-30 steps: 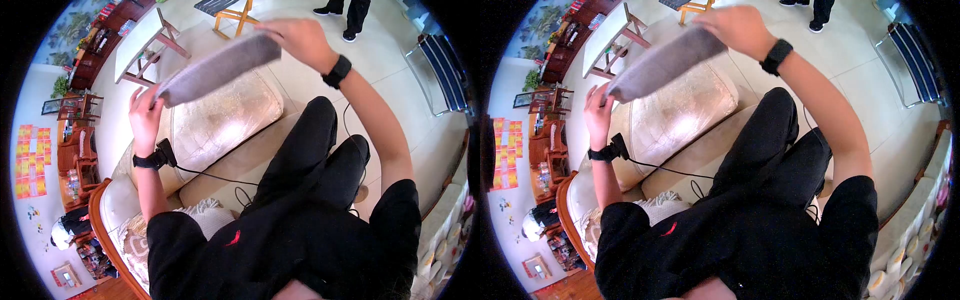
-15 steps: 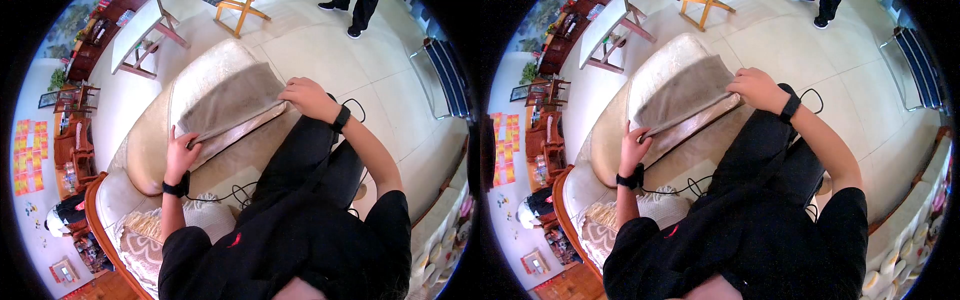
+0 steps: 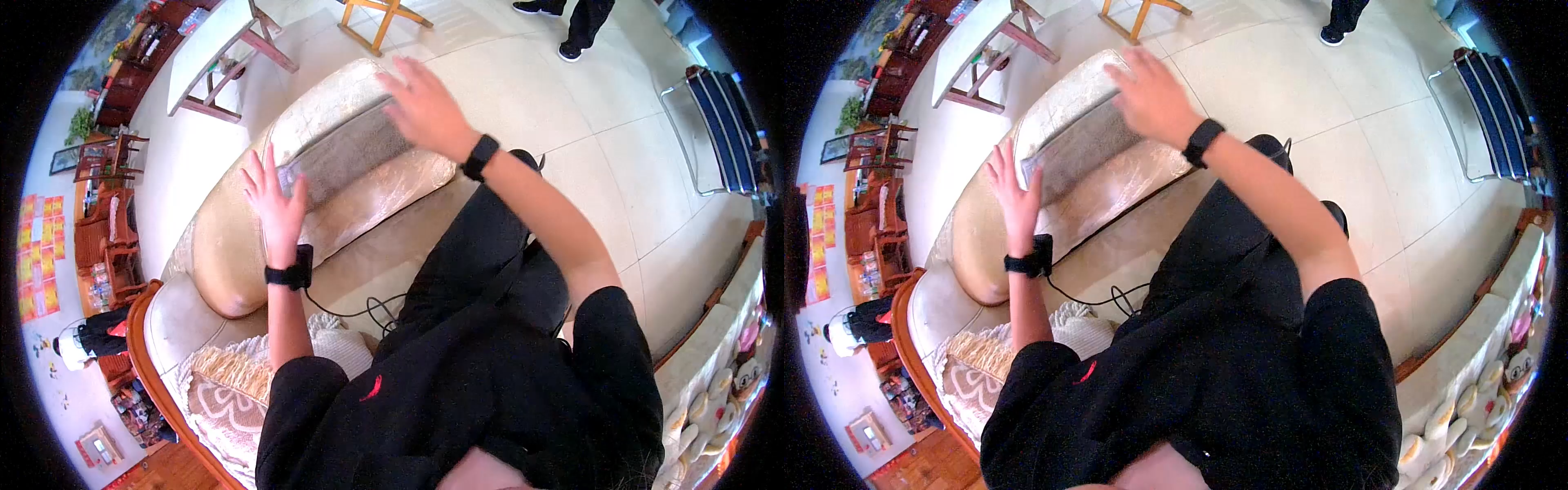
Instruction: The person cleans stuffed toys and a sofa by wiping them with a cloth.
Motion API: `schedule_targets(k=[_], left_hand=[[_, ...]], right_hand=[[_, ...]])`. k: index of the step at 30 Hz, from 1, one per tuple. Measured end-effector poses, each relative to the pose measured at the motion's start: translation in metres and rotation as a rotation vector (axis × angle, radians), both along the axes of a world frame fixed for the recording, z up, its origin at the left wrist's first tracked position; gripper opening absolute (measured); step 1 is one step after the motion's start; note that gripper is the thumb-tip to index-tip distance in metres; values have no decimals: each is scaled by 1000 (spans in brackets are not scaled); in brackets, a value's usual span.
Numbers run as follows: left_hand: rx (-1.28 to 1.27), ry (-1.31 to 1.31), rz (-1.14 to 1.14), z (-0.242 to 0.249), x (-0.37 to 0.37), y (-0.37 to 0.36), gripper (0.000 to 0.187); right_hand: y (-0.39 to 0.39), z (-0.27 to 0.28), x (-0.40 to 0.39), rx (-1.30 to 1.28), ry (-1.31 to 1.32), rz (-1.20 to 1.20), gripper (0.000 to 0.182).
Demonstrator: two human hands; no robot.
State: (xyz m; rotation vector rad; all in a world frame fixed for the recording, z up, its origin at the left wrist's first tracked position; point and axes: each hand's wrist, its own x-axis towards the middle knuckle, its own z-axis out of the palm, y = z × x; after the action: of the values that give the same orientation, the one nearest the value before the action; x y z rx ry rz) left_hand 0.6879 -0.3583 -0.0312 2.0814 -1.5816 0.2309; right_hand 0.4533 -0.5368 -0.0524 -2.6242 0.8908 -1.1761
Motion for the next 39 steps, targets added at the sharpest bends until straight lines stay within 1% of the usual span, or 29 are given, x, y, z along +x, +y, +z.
schedule_targets(k=[1,3,4,5,8,10,11,13,15,17,19,20,22,23,25,26,27,29,30,31,33,35,37,39], left_hand=[[1,1,-1,-18,-2,-2,70],[69,-57,-55,-51,-7,-10,64],[177,-144,-1,-56,-24,-9,59],[285,-231,53,-60,-39,-9,54],[290,-207,88,-66,-42,-17,53],[311,-178,107,-62,-48,-19,53],[296,-151,82,-59,-50,-20,54],[277,-130,57,-58,-54,-26,56],[224,-48,-81,-60,-64,-38,57],[198,-65,-110,-59,-84,-55,58],[161,-177,-169,-61,-101,-75,59],[135,-196,-179,-63,-109,-84,58],[128,-231,-232,-64,-121,-100,57],[123,-265,-272,-65,-125,-104,56],[82,-253,-321,-63,-130,-106,52],[89,-262,-343,-62,-129,-105,49],[92,-270,-363,-62,-128,-104,46],[88,-261,-418,-63,-126,-99,43],[91,-251,-460,-62,-126,-93,40],[90,-252,-470,-60,-126,-89,40],[100,-227,-529,-58,-127,-77,38],[119,-211,-558,-57,-128,-64,38],[139,-191,-586,-56,-126,-44,37],[215,-147,-657,-53,-119,-27,39]], right_hand=[[8,-5,8,1,1,-1,45],[26,-18,23,-28,57,8,49],[34,-28,27,35,80,53,55],[39,-38,28,39,78,52,55],[41,-51,27,47,152,40,53],[36,-54,25,-3,200,31,47],[33,-56,23,4,202,36,47],[19,-62,21,-63,230,60,45],[2,-68,15,-54,211,45,45],[-9,-78,2,-35,198,30,45],[-16,-87,-13,290,-95,16,44],[-15,-91,-21,289,-95,5,44],[-13,-96,-36,794,-81,-90,42],[-8,-99,-43,791,-87,-105,42],[4,-105,-53,793,-87,-137,40],[9,-108,-55,727,-42,-165,39],[14,-100,-57,720,-45,-177,39],[33,-80,-61,779,131,-292,37],[43,-75,-61,732,81,-328,34],[49,-77,-63,733,77,-337,34],[60,-78,-66,629,63,-309,31],[75,-76,-70,648,116,-337,30],[90,-78,-75,669,101,-269,29],[104,-80,-79,626,17,-132,24]])
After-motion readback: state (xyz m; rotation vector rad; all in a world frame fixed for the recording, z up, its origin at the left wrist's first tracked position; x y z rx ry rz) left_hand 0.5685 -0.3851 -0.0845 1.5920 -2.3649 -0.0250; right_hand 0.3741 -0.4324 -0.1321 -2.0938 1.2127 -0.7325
